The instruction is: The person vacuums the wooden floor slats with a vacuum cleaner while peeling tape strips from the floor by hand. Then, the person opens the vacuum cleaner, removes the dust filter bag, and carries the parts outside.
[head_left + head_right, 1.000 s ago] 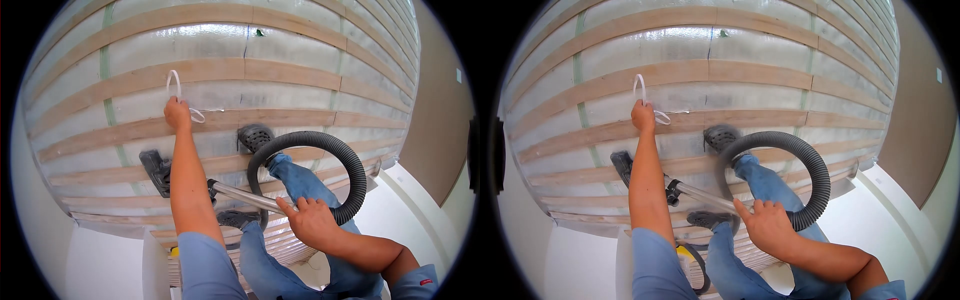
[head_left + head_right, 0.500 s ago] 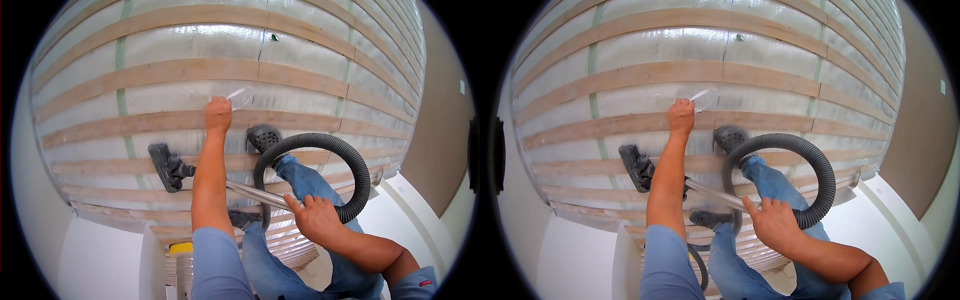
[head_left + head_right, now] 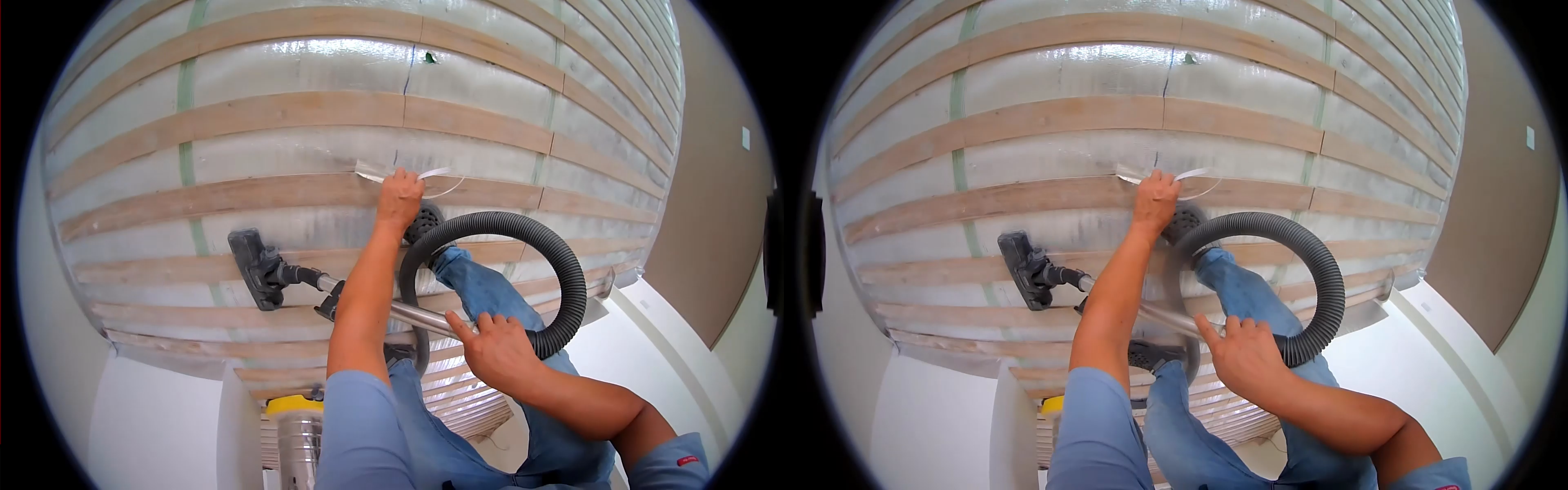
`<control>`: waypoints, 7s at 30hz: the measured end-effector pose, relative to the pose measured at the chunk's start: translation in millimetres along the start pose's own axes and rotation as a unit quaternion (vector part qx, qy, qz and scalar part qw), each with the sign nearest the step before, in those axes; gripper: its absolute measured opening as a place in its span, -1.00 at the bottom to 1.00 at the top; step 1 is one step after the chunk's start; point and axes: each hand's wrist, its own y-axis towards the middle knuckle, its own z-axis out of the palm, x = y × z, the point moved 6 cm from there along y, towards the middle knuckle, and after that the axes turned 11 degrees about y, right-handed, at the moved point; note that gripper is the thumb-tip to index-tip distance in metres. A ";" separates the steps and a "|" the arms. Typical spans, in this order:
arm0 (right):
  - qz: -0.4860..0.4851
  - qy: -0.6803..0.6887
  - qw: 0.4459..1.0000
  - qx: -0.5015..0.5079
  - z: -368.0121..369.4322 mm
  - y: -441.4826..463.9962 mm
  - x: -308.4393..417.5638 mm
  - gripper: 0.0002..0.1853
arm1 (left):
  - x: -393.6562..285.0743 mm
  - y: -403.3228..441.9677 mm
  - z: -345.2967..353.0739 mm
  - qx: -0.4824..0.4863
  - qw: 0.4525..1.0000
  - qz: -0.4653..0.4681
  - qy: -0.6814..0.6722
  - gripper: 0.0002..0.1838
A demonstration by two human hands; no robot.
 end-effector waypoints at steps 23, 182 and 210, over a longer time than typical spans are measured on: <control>0.015 -0.001 0.997 -0.076 44.4 -15.5 -2.1 -0.42 | 36.4 -93.0 -199.4 -0.092 0.621 -0.514 -0.584 -0.75; -0.071 0.024 0.991 0.109 210.7 -6.2 510.5 -0.30 | -11.7 -716.3 -560.6 -0.161 0.554 -0.711 -0.402 -0.59; -0.221 0.060 0.958 0.171 186.6 306.7 1056.7 -0.33 | 82.3 -616.4 -550.5 -0.109 0.262 -0.909 -0.307 -0.69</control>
